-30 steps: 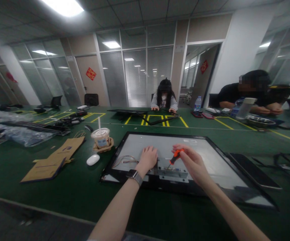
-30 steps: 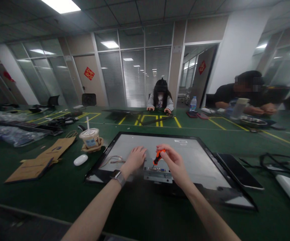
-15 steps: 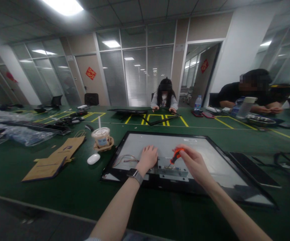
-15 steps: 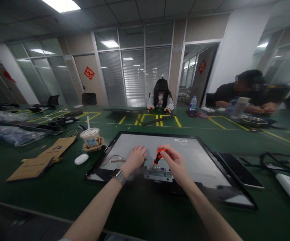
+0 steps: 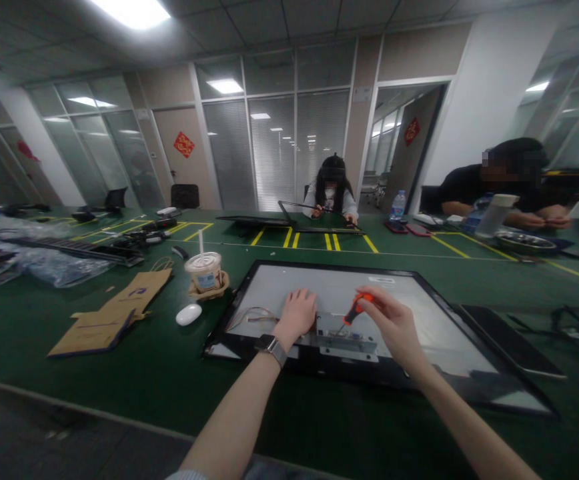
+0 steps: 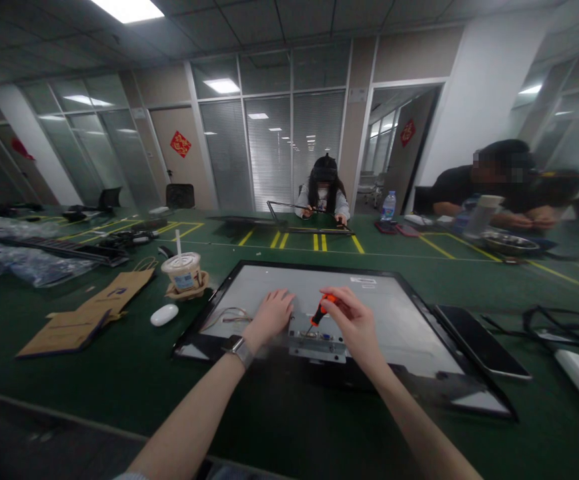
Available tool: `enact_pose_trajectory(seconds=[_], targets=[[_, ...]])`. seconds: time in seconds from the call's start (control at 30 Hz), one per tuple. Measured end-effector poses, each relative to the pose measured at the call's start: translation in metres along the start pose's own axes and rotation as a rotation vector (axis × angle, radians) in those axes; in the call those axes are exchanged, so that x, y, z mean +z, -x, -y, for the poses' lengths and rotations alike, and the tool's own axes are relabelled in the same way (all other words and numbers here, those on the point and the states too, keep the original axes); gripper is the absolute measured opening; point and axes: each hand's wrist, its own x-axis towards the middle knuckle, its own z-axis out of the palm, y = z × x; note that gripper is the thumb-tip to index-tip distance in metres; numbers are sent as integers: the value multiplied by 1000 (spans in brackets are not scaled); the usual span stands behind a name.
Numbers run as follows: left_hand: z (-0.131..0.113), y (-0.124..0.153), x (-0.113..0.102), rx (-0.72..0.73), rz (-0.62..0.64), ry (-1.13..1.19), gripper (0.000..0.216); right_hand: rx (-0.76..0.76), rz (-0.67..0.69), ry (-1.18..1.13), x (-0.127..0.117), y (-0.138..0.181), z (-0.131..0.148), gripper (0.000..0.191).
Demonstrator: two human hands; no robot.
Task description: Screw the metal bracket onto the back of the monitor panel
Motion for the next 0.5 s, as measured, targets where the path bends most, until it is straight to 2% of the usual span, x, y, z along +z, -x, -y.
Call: enact_pose_trajectory(seconds=[0.07,0.27,0.5], targets=[[0,0,-1,-3,14,0,41,-10,-12,19,-1,0,0,29],[0,1,0,4,-6,-5,41,22,89,-31,-6,1,1,32],[0,1,0,9,-11,-7,39,-29,4,28,-3,0,3,27]])
